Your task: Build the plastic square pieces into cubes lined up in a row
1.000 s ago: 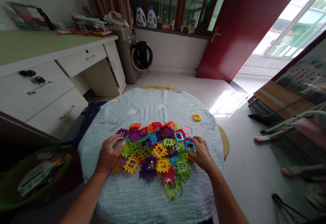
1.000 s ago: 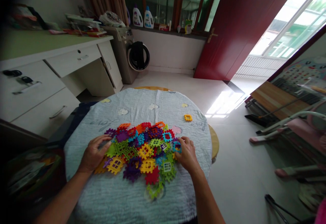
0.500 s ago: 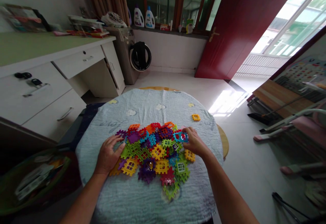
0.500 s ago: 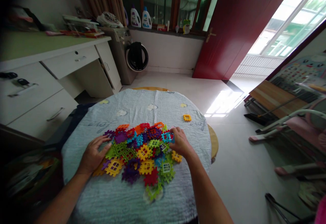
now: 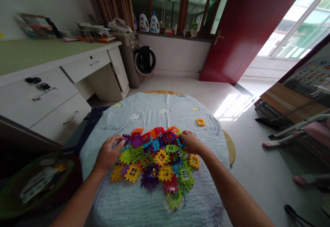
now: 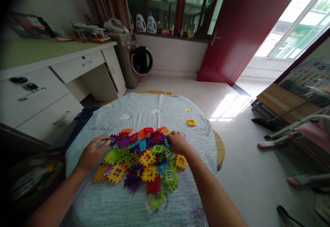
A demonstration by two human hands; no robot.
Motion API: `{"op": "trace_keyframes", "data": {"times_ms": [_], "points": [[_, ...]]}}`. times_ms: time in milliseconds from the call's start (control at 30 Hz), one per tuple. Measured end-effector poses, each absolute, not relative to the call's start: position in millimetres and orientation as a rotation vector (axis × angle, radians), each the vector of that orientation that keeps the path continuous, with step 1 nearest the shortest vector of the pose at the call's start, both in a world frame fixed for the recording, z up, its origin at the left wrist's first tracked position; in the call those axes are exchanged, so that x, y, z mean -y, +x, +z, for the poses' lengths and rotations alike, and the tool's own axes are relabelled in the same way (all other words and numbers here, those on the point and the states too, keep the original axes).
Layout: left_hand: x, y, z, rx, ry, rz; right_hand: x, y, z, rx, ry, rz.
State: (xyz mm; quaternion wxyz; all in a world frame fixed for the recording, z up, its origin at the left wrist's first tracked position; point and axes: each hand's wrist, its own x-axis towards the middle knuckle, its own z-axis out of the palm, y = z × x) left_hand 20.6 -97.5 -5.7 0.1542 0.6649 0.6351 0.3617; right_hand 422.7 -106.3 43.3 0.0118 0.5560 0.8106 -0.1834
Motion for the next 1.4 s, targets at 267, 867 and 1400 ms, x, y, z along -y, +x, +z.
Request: {"op": "trace_keyframes", "data": {"times_ms": [267, 867, 1400], "points": [[62.2, 11.7, -18.7, -1.943, 1.977, 1.058, 99.8, 427.4, 39.1, -2.576, 1.709, -0.512], [66.3, 6.7, -27.5, -1.967, 1.955, 1.053, -11.8, 499.5, 16.2, -2.19, 2.059, -0.342], [66.9, 6.3, -30.0, -1.984, 1.938, 1.046, -28.0, 530.5, 39.0, -2.235, 2.08, -0.307]]}}
